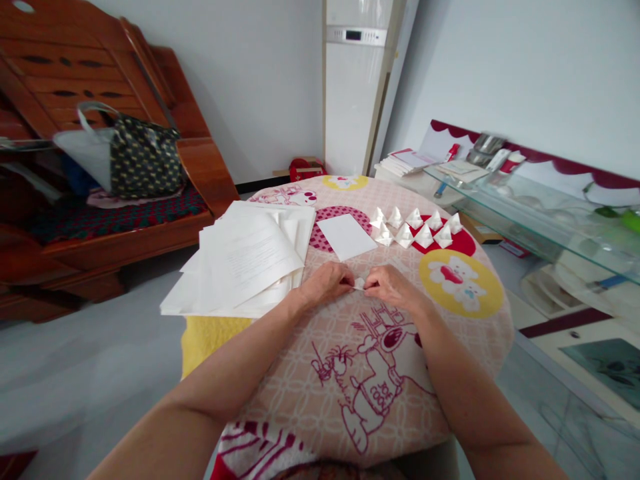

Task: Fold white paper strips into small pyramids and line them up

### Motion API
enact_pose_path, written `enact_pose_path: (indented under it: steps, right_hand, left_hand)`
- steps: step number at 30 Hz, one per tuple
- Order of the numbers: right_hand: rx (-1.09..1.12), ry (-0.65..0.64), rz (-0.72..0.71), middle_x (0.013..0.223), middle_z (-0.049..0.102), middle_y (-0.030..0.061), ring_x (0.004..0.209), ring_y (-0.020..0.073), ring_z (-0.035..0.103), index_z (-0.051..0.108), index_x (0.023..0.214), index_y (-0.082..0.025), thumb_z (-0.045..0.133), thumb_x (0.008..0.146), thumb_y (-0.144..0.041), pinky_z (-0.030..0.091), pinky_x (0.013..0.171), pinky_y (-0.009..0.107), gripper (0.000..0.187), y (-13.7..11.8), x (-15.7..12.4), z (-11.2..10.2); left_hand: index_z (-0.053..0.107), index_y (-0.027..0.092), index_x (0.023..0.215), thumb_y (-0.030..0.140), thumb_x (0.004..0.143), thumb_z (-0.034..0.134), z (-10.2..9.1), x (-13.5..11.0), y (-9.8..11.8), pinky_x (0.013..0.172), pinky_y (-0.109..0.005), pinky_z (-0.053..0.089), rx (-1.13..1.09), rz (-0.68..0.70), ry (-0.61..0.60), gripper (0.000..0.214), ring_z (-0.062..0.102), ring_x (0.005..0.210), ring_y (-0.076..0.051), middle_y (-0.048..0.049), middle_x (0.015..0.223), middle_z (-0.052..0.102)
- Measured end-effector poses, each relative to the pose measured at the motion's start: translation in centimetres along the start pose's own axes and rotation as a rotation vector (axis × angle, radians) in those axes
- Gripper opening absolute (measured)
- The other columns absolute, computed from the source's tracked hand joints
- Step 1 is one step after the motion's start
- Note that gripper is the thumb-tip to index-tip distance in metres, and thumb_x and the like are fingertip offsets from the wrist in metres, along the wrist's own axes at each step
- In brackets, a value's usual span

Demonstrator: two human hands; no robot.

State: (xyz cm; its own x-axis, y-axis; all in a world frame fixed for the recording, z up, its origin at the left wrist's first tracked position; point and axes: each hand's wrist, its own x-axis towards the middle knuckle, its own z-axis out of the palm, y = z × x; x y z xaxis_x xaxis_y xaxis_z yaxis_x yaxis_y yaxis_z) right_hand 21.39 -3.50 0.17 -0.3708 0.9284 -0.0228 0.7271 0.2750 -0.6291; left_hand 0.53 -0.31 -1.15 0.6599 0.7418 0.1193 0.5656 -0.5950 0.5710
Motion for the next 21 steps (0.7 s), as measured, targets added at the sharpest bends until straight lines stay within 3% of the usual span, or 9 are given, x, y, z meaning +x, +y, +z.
enact_pose_path:
  steps: [7,21]
  right_hand:
    - [0.083,-0.016,0.103,0.049,0.056,-0.0041,0.051,0.0101,0.049,0.068,0.057,-0.016,0.072,0.071,-0.021,0.030,0.051,0.022,0.016,0.51,0.39,-0.11]
    - [0.201,-0.069,0.292,0.047,0.058,-0.0027,0.039,0.0107,0.054,0.063,0.059,-0.016,0.068,0.074,-0.010,0.036,0.040,0.020,0.017,0.50,0.25,-0.15]
  left_hand:
    - [0.075,0.019,0.072,0.022,0.077,0.067,0.26,0.44,-0.44,0.064,-0.023,0.041,-0.009,-0.117,0.014,0.010,0.059,0.066,-0.014,0.0001,0.067,0.070]
    - [0.075,0.017,0.076,0.025,0.084,0.064,0.36,0.82,-0.38,0.064,-0.026,0.039,0.066,-0.174,-0.017,0.016,0.060,0.067,-0.016,-0.0026,0.070,0.069]
